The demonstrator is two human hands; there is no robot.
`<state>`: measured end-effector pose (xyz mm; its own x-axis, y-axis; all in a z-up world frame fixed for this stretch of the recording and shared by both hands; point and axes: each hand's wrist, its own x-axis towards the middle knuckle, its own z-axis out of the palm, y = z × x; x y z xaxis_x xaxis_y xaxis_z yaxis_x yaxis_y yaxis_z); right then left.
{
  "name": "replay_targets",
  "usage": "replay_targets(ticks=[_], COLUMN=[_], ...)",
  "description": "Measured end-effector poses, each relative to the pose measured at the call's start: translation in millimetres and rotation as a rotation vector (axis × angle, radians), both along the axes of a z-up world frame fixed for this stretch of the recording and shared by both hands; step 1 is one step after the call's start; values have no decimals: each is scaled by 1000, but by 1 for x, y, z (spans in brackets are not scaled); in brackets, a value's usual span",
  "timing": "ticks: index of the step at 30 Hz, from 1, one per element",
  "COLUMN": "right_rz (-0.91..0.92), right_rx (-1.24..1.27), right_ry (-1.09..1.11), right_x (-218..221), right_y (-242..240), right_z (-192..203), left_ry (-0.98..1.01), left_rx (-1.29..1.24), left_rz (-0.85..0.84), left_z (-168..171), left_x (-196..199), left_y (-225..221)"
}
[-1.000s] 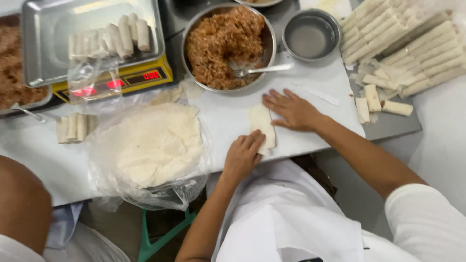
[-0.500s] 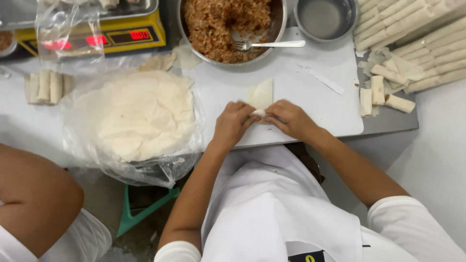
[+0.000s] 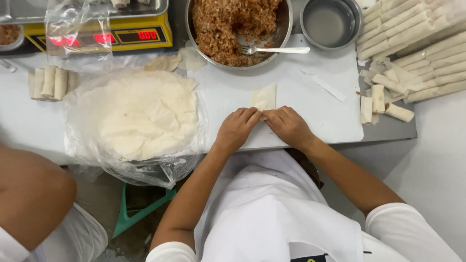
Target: Manually assembling spring rolls by placing filling on wrappers and rolling them tightly.
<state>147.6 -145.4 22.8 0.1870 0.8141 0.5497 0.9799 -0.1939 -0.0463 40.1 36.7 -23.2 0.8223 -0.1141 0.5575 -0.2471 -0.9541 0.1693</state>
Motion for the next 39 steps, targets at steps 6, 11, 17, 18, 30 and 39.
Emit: replay_targets(ticks=[6, 11, 17, 18, 30, 39], right_rz=[-4, -40, -44, -40, 2, 31], right_rx=[-95, -85, -70, -64, -22, -158], right_ry=[574, 806, 358, 335, 423, 478], right_x=[16, 46, 29, 26, 40, 45], right_y=[4, 8, -5, -10, 1, -6], right_z=[22, -3, -29, -32, -10, -15], left_ry=[72, 148, 35, 19, 107, 264], left_rx=[-351, -503, -185, -145, -269, -216], left_rz=[-3, 20, -140, -160, -93, -170], left_z=[17, 12, -3, -8, 0, -2], left_x=[22, 40, 35, 34, 40, 39], left_y=[11, 9, 15, 15, 11, 13])
